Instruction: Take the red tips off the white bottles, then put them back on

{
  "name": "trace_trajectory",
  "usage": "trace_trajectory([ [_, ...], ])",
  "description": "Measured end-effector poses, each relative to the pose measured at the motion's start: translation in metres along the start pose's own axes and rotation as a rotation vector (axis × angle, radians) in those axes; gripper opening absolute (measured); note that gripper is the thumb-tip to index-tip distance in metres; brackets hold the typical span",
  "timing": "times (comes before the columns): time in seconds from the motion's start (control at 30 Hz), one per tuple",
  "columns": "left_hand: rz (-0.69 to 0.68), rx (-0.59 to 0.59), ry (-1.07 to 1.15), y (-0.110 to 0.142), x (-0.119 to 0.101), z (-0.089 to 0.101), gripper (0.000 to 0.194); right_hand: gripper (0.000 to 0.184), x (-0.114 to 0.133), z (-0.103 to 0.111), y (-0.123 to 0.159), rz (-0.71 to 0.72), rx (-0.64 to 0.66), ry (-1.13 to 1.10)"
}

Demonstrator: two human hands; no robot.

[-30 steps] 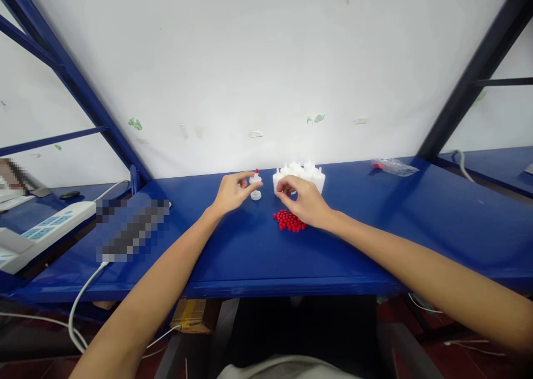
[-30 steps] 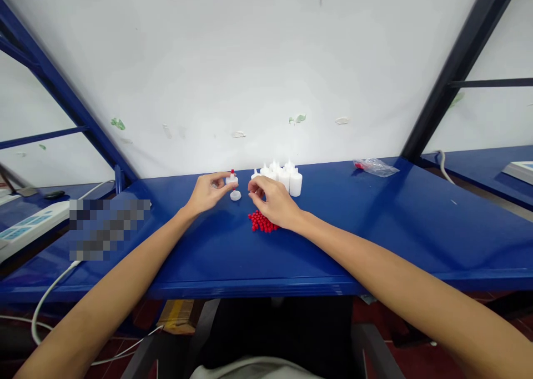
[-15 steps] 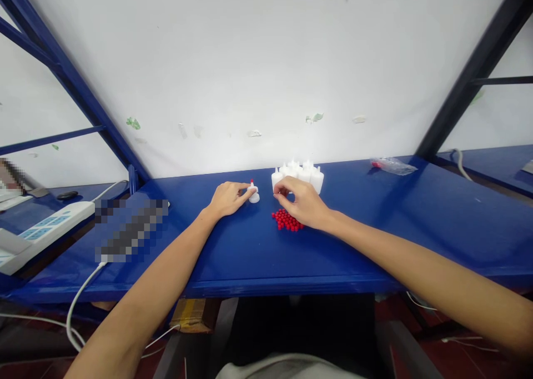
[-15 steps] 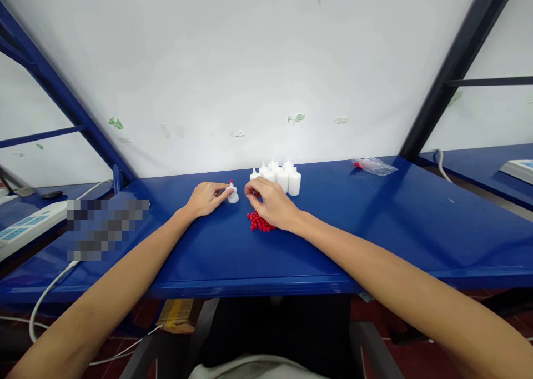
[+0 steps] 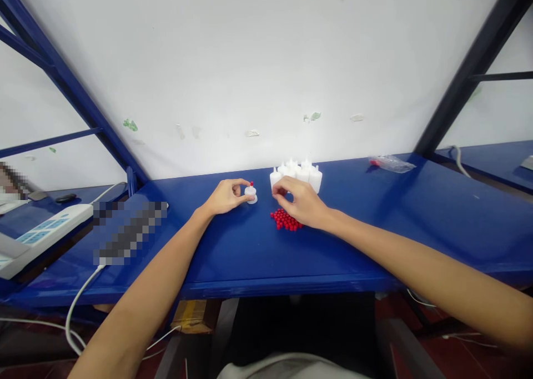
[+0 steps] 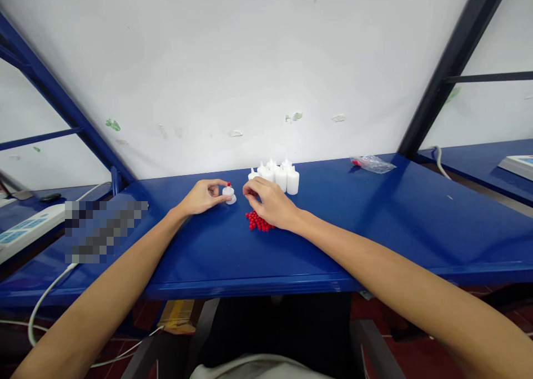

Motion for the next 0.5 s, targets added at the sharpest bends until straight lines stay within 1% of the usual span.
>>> trace_trajectory([
  [0.07,0.007,0.047,-0.064,-0.001,0.001,0.001,0.054,0.010,0.000,-0.001,0.001,0.004,0.002,0.001],
  [0.13,0.007,0.059,-0.124,-0.002,0.002,0.002,0.053,0.010,0.000,-0.001,0.001,0.010,0.002,0.000],
  [0.2,0.003,0.041,-0.171,-0.003,0.004,0.003,0.056,0.011,0.000,-0.001,0.001,0.014,0.001,-0.001],
  [0.27,0.008,-0.008,-0.173,-0.004,0.006,0.006,0.061,0.011,-0.001,-0.002,0.001,0.017,0.003,0.001],
  [0.33,0.018,-0.090,-0.104,-0.003,0.005,0.011,0.056,0.010,-0.002,-0.002,0.001,0.008,-0.004,-0.002],
  [0.4,0.018,-0.201,0.031,-0.001,0.000,0.016,0.045,0.009,-0.004,-0.001,0.002,-0.029,-0.021,-0.025],
  [0.43,0.008,-0.246,0.112,0.001,-0.004,0.018,0.042,0.009,-0.005,0.000,0.002,-0.055,-0.035,-0.045],
  [0.47,-0.010,-0.280,0.194,0.002,-0.010,0.018,0.041,0.008,-0.006,0.000,0.002,-0.082,-0.049,-0.068],
  [0.5,-0.034,-0.286,0.272,0.004,-0.017,0.016,0.040,0.007,-0.006,0.000,0.002,-0.105,-0.063,-0.095],
])
Point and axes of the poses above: each hand's wrist, its own y-axis away from the middle knuckle, its own z-axis out of the back of the hand, x = y × z, the point moved 6 cm from there along -y, towards the middle knuckle, and after that the axes turned 11 degrees about z, right-handed, at the moved point
